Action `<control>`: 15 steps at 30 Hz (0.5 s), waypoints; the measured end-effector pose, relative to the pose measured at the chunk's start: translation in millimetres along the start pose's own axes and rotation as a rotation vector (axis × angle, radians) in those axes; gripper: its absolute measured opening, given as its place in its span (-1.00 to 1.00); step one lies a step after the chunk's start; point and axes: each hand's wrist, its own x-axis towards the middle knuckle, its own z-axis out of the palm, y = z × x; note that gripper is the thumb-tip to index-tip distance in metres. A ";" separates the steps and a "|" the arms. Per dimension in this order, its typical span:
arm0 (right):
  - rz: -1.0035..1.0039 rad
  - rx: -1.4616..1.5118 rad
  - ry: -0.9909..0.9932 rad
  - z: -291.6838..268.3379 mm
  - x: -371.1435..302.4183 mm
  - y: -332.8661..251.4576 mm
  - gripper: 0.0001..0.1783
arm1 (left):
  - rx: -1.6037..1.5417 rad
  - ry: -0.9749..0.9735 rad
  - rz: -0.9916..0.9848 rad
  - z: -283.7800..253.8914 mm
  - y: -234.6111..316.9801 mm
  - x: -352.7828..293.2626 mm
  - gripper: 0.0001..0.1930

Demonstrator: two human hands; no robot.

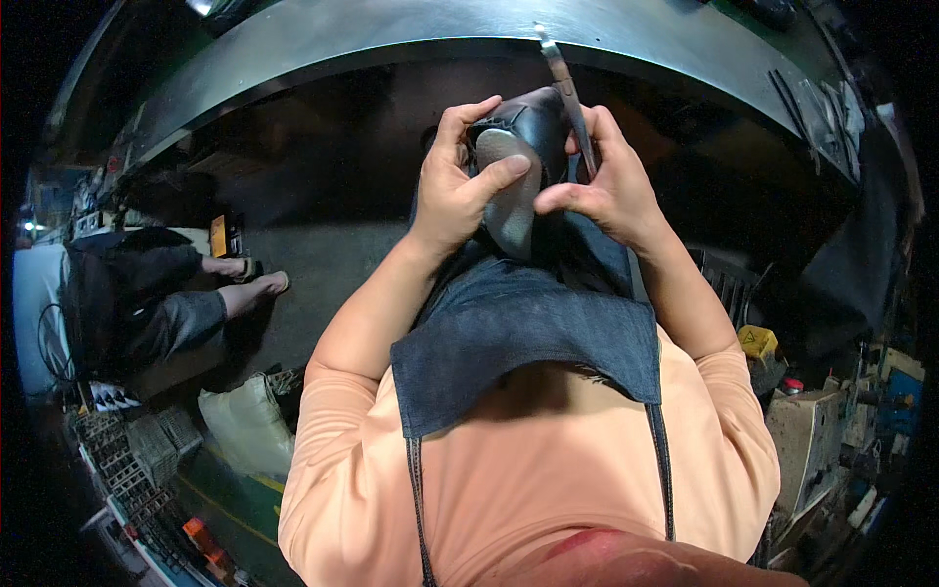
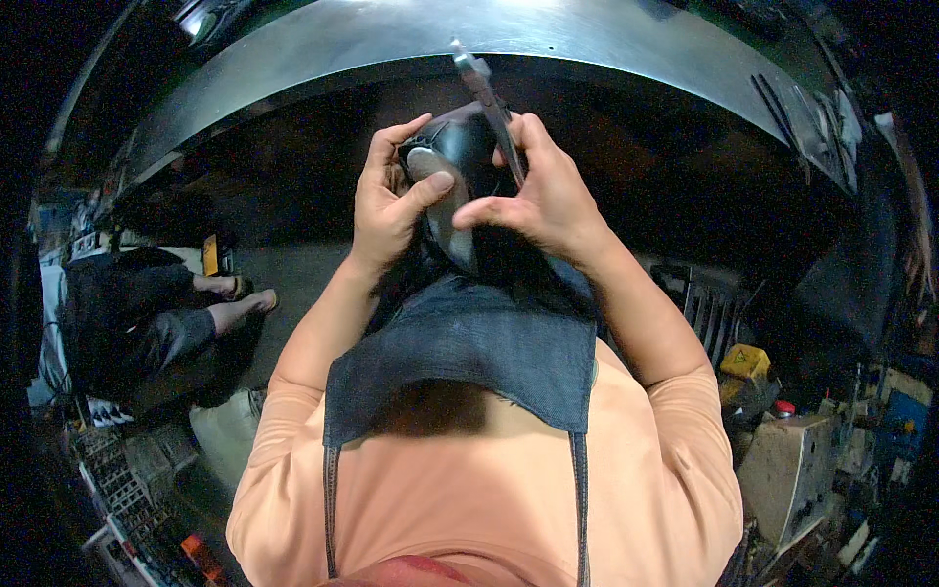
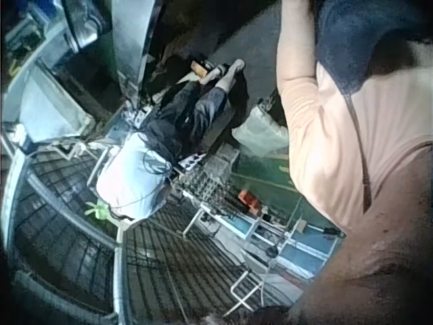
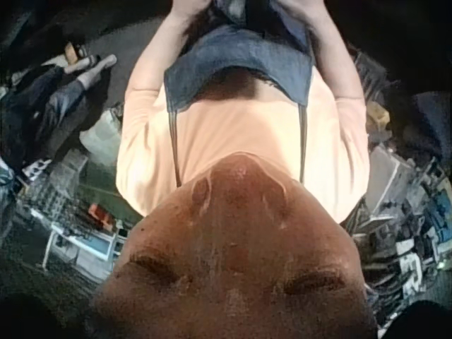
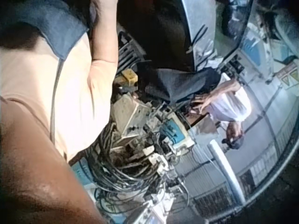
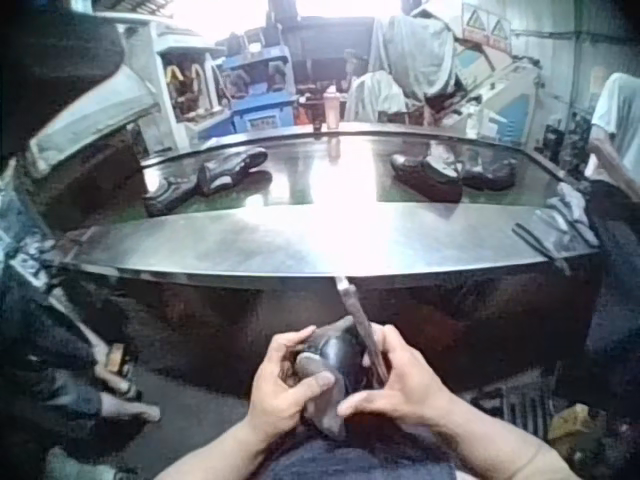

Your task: The recorder uses pliers to pull and adjust the upper material around the sole of various shoes on an assembly line.

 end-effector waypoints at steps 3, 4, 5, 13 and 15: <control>0.078 0.097 0.042 4.4 3.7 2.9 -0.22 | 0.381 0.076 0.225 12.9 -6.3 -3.3 -0.45; 0.097 0.184 0.017 1.7 3.1 6.0 -0.25 | 0.382 0.061 0.212 13.2 -6.3 -2.8 -0.45; 0.101 0.177 0.017 -2.3 2.8 7.0 -0.25 | 0.375 0.060 0.212 9.4 -6.8 0.3 -0.45; 0.059 0.206 -0.103 -7.9 4.9 3.6 -0.28 | 0.241 -0.391 0.246 -8.7 -0.7 26.4 -0.41; 0.142 0.169 -0.088 -6.0 3.2 1.4 -0.27 | 0.248 -0.371 0.258 -8.2 -5.2 26.1 -0.44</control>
